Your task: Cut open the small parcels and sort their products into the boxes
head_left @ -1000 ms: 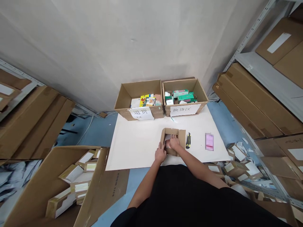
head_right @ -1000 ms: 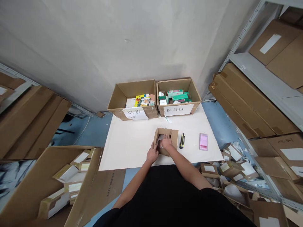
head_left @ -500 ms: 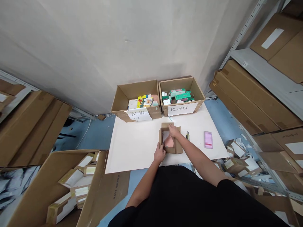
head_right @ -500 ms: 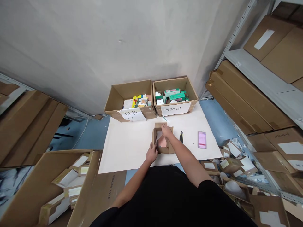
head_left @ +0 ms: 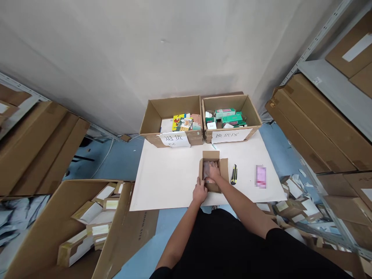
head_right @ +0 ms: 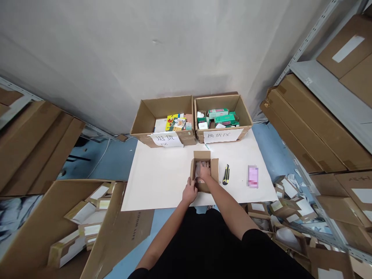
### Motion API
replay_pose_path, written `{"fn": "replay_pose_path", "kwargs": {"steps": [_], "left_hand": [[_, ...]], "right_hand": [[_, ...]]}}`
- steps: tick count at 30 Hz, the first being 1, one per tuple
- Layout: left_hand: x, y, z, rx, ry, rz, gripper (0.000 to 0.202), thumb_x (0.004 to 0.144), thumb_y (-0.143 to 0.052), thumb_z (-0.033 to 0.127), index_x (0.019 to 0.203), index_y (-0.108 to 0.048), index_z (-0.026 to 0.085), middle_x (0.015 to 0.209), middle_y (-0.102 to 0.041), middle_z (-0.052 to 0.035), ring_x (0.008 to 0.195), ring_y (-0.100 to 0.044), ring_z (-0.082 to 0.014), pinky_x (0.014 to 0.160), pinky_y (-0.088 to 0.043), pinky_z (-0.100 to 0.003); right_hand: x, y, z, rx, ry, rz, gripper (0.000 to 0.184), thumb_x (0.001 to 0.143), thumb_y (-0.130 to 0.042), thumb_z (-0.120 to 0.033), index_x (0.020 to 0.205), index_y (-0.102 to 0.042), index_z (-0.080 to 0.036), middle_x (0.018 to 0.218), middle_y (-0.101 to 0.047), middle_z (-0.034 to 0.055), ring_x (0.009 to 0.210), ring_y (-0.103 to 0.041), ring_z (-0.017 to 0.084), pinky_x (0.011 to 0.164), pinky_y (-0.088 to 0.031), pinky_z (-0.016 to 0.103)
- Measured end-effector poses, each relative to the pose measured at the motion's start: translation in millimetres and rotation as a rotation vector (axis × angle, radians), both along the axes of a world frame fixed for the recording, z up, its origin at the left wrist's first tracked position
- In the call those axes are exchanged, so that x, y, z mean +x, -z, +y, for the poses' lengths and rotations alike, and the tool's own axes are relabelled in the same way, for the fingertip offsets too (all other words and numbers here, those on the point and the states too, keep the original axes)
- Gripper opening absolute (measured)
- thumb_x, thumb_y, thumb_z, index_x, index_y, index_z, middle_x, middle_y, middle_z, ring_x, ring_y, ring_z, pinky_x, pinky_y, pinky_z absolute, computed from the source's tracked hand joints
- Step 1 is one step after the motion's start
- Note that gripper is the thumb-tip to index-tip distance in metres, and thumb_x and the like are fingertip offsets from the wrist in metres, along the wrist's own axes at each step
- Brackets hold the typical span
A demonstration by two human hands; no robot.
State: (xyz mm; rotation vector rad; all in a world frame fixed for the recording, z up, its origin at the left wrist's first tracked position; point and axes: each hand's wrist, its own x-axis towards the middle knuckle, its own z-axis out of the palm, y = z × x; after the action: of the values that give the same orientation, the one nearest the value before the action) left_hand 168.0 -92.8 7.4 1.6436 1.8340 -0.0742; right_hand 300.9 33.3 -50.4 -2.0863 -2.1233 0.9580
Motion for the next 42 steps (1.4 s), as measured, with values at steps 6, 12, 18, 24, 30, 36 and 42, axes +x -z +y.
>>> {"fn": "replay_pose_path", "kwargs": {"steps": [6,12,18,24,30,36,42], "left_hand": [[0.9,5.3,-1.7,-0.006,0.000,-0.019,0.038,0.098,-0.047,0.023,0.136,-0.053,0.024,0.177,-0.016,-0.0134,0.126,-0.063,-0.0296,0.101,-0.053,-0.043],[4.7,12.8,-1.7,-0.023,-0.023,-0.039,0.043,0.096,-0.049,0.020,0.138,-0.052,0.025,0.178,-0.013,-0.0113,0.131,-0.060,-0.0307,0.102,-0.052,-0.043],[3.5,4.9,-0.1,-0.037,-0.058,-0.047,0.045,0.096,-0.047,0.017,0.140,-0.051,0.024,0.177,-0.016,-0.0125,0.131,-0.059,-0.0304,0.103,-0.051,-0.042],[-19.0,-5.4,3.0,0.044,-0.129,0.018,0.046,0.096,-0.042,0.013,0.139,-0.055,0.023,0.174,-0.025,-0.0136,0.123,-0.064,-0.0286,0.100,-0.052,-0.041],[-123.5,-10.2,7.4,0.099,-0.283,0.108,0.045,0.095,-0.044,0.014,0.136,-0.059,0.023,0.171,-0.030,-0.0164,0.109,-0.071,-0.0293,0.094,-0.055,-0.044],[-229.1,-28.2,3.7,0.027,-0.332,0.195,0.063,0.097,-0.046,0.024,0.160,-0.042,0.029,0.176,-0.019,-0.0159,0.116,-0.070,-0.0338,0.094,-0.057,-0.048],[-219.3,-46.3,-15.5,0.182,-0.465,0.376,0.068,0.096,-0.055,0.032,0.162,-0.040,0.024,0.174,-0.024,-0.0179,0.152,-0.031,-0.0506,0.111,-0.041,-0.068]], "right_hand": [[-6.6,33.3,-0.6,-0.275,-0.072,-0.128,0.121,0.064,-0.090,-0.022,0.167,-0.027,-0.019,0.175,-0.011,0.0247,0.160,-0.018,0.043,0.123,-0.030,0.054],[-8.5,24.4,-5.0,-0.106,-0.160,-0.161,0.092,0.070,-0.085,-0.021,0.154,-0.050,-0.012,0.147,-0.059,0.0259,0.137,-0.056,0.040,0.119,-0.037,0.049],[-5.9,-20.0,-6.2,-0.089,-0.245,-0.092,0.050,0.086,-0.068,-0.011,0.135,-0.069,-0.020,0.124,-0.076,0.0129,0.115,-0.071,0.027,0.099,-0.049,0.031],[22.4,-102.2,43.6,0.113,-0.278,0.139,0.040,0.089,-0.063,-0.012,0.127,-0.072,-0.020,0.128,-0.074,0.0105,0.114,-0.068,0.026,0.096,-0.048,0.029],[46.3,-142.4,91.9,-0.084,-0.440,0.357,0.028,0.081,-0.069,-0.014,0.108,-0.077,-0.018,0.108,-0.079,0.0060,0.101,-0.070,0.026,0.089,-0.051,0.031],[14.8,-72.5,47.7,-0.144,-0.224,-0.072,0.094,0.075,-0.083,-0.030,0.160,-0.044,-0.027,0.166,-0.041,0.0165,0.152,-0.036,0.041,0.118,-0.033,0.054],[13.5,3.1,-22.9,-0.024,-0.213,-0.170,0.083,0.090,-0.065,-0.026,0.167,-0.032,-0.025,0.177,-0.010,0.0152,0.162,-0.014,0.040,0.123,-0.027,0.049]]}}
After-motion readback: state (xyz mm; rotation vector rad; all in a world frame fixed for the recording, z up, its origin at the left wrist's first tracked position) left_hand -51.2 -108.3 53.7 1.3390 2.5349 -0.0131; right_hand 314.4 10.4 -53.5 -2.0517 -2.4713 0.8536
